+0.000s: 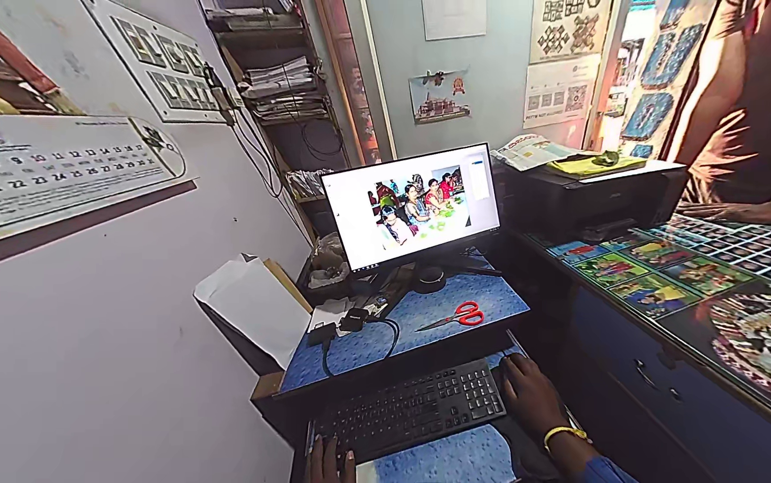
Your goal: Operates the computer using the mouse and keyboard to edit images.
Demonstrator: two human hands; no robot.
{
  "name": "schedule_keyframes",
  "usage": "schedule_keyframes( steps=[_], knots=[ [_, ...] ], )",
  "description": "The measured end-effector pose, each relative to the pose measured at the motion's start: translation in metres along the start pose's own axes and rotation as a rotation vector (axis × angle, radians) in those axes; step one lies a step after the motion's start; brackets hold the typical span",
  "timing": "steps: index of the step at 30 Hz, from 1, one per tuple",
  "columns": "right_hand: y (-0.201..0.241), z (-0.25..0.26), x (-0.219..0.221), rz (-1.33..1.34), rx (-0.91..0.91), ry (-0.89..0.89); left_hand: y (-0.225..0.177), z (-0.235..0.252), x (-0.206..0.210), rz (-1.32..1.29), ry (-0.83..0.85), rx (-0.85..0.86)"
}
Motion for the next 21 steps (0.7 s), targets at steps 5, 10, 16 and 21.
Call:
schedule_keyframes(
  steps=[5, 10, 16, 21],
  knots=[
    [-0.0011, 0.0003, 0.0032, 0.028, -0.022, -0.025, -0.0022, -0.0010, -0.0028, -0.007, -0.003, 0.009],
    [-0.0029, 0.0003, 0.0068, 0.023, -0.017, -0.022, -0.0013, -0.0009, -0.0012, 0.001, -0.019, 0.024],
    [-0.0018, 0.0011, 0.0061, 0.013, -0.024, -0.027, 0.0001, -0.0016, -0.0011, 0.003, -0.036, 0.029],
    [-0.0018, 0.0010, 0.0065, 0.012, -0.028, -0.038, 0.0000, -0.0033, -0.0022, -0.013, -0.042, 0.001]
  ],
)
Point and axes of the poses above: each hand's wrist, its own z-axis towards the middle knuckle, its own x-axis out of the palm, y = z × x, the point moved 9 cm from there along z, towards the middle knuckle, and after that the axes turned 4 degrees about -y, right-handed, at the moved point
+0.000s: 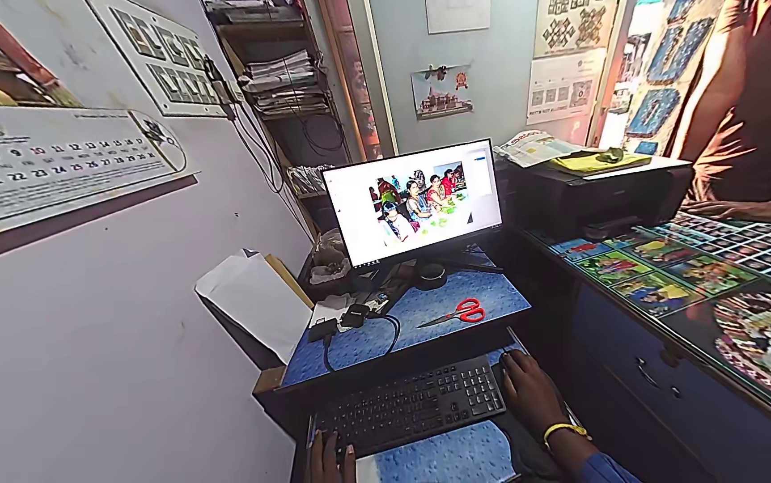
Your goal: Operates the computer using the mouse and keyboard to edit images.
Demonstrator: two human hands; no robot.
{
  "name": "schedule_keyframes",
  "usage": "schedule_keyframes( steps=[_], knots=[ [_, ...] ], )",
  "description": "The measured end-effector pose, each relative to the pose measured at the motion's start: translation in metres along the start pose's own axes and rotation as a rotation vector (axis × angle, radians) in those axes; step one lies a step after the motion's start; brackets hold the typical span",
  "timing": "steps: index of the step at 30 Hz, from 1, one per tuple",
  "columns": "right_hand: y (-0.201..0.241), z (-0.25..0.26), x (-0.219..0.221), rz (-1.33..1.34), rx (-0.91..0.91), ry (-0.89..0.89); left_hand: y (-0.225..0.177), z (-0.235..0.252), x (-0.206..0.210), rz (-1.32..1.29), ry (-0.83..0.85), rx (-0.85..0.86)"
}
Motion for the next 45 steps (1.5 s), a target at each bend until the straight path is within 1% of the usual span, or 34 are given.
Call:
schedule_keyframes(
  steps=[8, 13, 15, 18, 24, 31, 41, 45],
  knots=[
    [0.002, 0.000, -0.004, 0.011, 0.017, 0.022, 0.004, 0.001, 0.004, 0.002, -0.023, 0.008],
    [-0.001, -0.001, 0.000, -0.030, 0.038, 0.027, 0.013, -0.001, 0.009, 0.004, -0.046, -0.016],
    [-0.002, -0.001, 0.001, -0.013, 0.026, 0.003, 0.015, 0.000, 0.011, 0.010, -0.047, -0.038],
    [0.003, -0.002, -0.003, 0.009, -0.001, 0.022, 0.014, 0.001, 0.010, 0.020, -0.046, -0.046],
    [0.017, -0.006, -0.004, 0.022, -0.148, 0.016, 0.017, 0.001, 0.013, 0.050, -0.040, -0.047],
    [0.015, -0.004, -0.004, 0.021, -0.126, 0.043, 0.017, 0.001, 0.014, 0.062, -0.035, -0.041],
    [0.017, -0.007, -0.003, 0.054, -0.170, 0.034, 0.017, 0.002, 0.013, 0.063, -0.024, -0.046],
    [0.018, -0.007, -0.004, 0.073, -0.223, -0.042, 0.015, 0.003, 0.012, 0.056, -0.047, -0.036]
  ],
)
Point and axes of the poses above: each hand's wrist, its own z-axis towards the middle knuckle, its own x-axis out of the palm, y = z × x, the point moved 9 cm from there along z, towards the middle knuckle, and after that the axes turned 4 degrees about -y, right-handed, at the moved point
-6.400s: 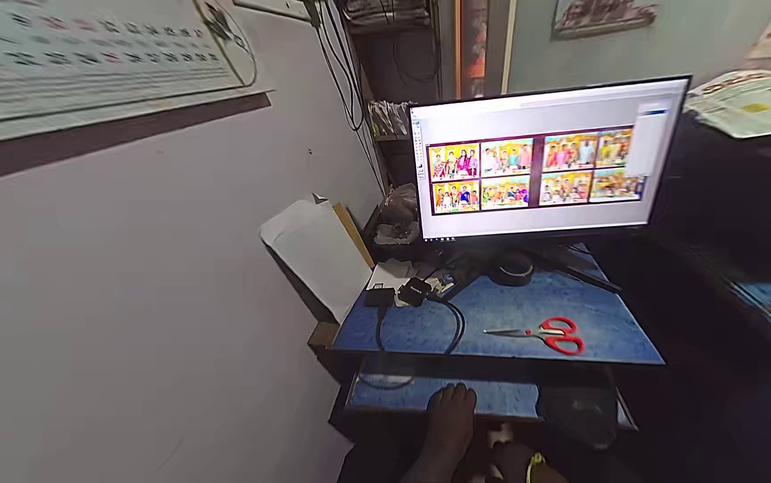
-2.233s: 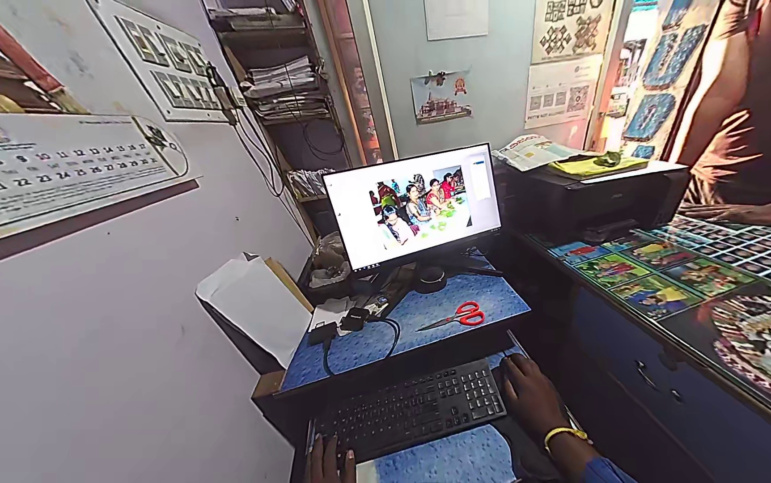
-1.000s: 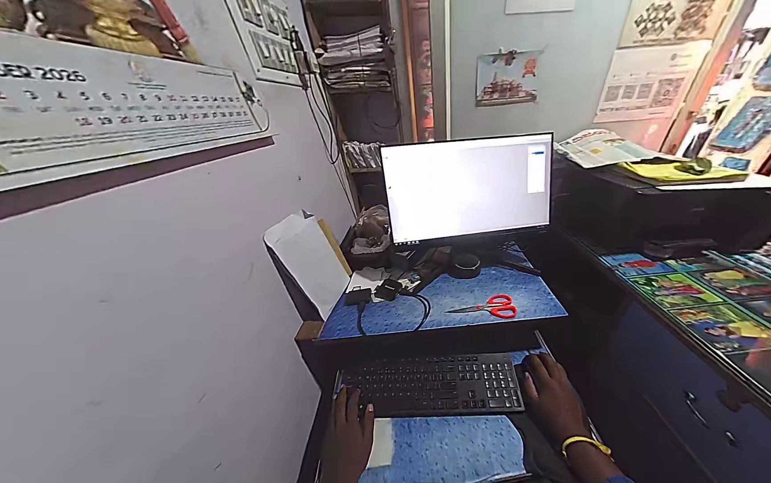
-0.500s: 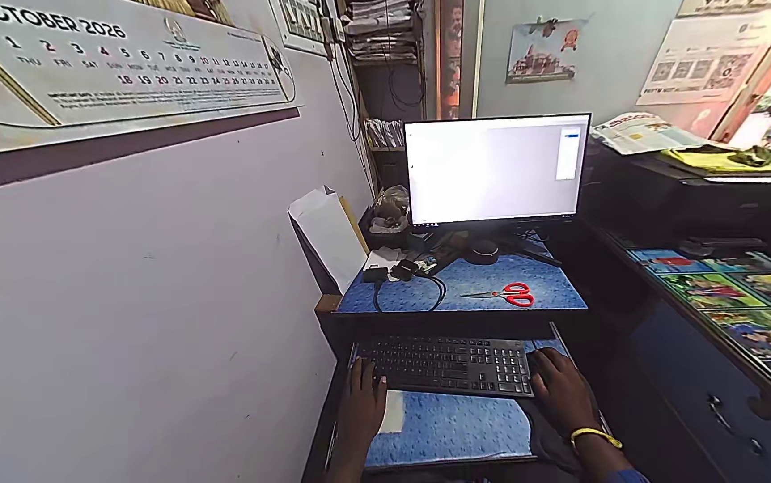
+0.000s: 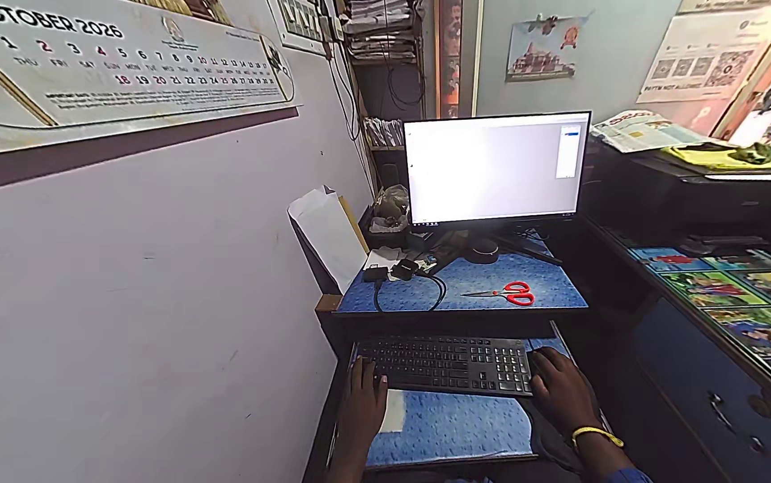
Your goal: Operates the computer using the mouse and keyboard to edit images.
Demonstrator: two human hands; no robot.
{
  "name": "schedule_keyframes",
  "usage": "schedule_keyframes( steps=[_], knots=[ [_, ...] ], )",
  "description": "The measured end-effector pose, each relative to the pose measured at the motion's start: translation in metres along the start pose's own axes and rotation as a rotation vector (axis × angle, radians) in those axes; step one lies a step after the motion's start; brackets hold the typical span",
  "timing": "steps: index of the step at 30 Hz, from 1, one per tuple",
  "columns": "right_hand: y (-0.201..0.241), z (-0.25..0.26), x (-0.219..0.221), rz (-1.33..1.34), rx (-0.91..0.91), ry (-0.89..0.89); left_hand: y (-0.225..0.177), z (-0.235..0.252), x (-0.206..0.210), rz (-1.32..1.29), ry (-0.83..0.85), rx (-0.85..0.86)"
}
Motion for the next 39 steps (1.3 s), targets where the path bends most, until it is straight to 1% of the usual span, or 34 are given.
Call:
schedule_keyframes(
  steps=[14, 19, 25, 27, 30, 36, 39],
  knots=[
    [0.001, 0.001, -0.002, -0.002, 0.000, -0.003, 0.001, 0.001, 0.002, 0.012, 0.031, -0.007],
    [-0.001, 0.002, -0.002, -0.013, 0.039, 0.011, 0.001, 0.000, 0.001, 0.002, 0.004, -0.001],
    [-0.004, 0.005, -0.004, 0.007, 0.179, 0.077, 0.000, 0.000, 0.001, -0.001, -0.018, 0.024],
    [-0.009, 0.005, 0.004, 0.017, 0.189, 0.121, 0.001, 0.000, 0.001, -0.005, -0.006, 0.019],
    [-0.018, 0.005, 0.017, 0.027, 0.184, 0.127, 0.002, 0.000, 0.003, -0.023, 0.017, 0.004],
    [-0.016, 0.013, 0.009, 0.016, 0.212, 0.180, 0.001, 0.000, 0.001, -0.016, 0.020, 0.009],
    [-0.015, 0.010, 0.011, -0.007, 0.187, 0.144, 0.001, 0.000, 0.002, -0.002, 0.030, 0.008]
  ],
)
Point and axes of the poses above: each hand's wrist, its own z-axis towards the middle knuckle, its own x-axis out of the palm, y = z × x, the point moved 9 cm from there along z, towards the middle knuckle, and after that the axes turned 4 degrees about -y, right-handed, at the moved point
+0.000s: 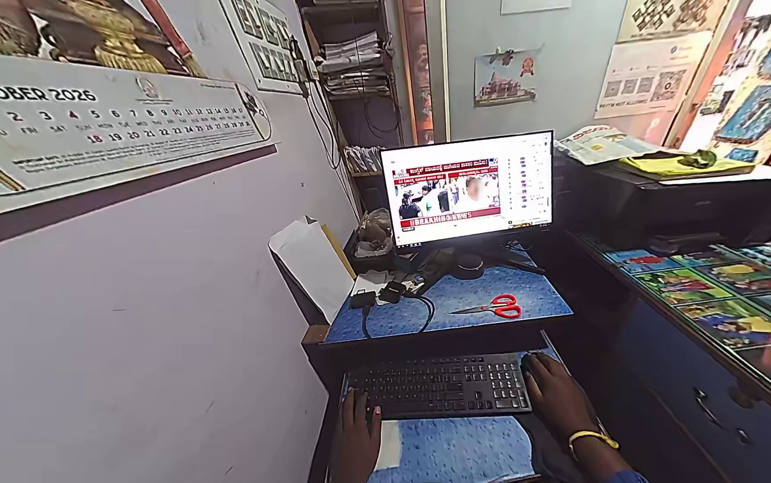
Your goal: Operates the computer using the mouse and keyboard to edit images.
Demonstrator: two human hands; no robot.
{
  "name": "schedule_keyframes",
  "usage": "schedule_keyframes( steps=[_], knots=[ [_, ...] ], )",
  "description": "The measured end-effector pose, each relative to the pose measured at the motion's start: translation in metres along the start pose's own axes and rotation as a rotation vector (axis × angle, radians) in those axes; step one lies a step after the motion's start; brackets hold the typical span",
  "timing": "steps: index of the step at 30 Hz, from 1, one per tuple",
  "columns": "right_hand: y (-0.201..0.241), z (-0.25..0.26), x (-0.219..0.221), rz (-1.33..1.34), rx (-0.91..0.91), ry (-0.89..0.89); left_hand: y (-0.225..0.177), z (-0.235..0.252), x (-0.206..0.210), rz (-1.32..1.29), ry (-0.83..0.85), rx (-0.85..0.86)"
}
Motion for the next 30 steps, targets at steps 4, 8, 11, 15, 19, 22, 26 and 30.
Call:
schedule_keyframes(
  steps=[4, 8, 11, 15, 19, 22, 26, 30],
  knots=[
    [-0.0029, -0.0013, 0.0062, -0.011, -0.009, -0.028, -0.0011, 0.0000, -0.0006, 0.007, -0.004, 0.007],
    [-0.0035, -0.0029, 0.0040, -0.006, -0.014, -0.054, -0.0021, -0.0009, -0.0015, -0.010, -0.013, 0.011],
    [-0.0019, -0.0026, 0.0043, -0.001, -0.029, -0.052, -0.0012, -0.0008, -0.0016, -0.010, -0.023, 0.013],
    [-0.0006, -0.0033, 0.0034, 0.003, -0.038, -0.073, -0.0015, -0.0001, -0.0022, 0.004, -0.026, 0.016],
    [0.0001, -0.0041, 0.0034, 0.012, -0.039, -0.069, 0.0003, -0.0018, -0.0005, -0.011, -0.043, 0.021],
    [0.0002, -0.0033, 0.0037, 0.005, -0.044, -0.077, 0.0014, -0.0016, 0.0000, -0.013, -0.039, 0.013],
    [0.0009, -0.0039, 0.0025, 0.003, -0.043, -0.080, 0.0011, -0.0009, -0.0002, -0.009, -0.031, 0.005],
    [0.0013, -0.0042, 0.0026, 0.012, -0.036, -0.077, 0.0015, -0.0011, -0.0002, -0.002, -0.030, -0.003]
  ],
)
Point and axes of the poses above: each hand's wrist, its own z-axis towards the middle knuckle, its own x-axis out of the palm, y = z × x, the point moved 9 cm from there along z, towards the middle knuckle, and after that the axes turned 4 degrees about -y, right-handed, at the moved point
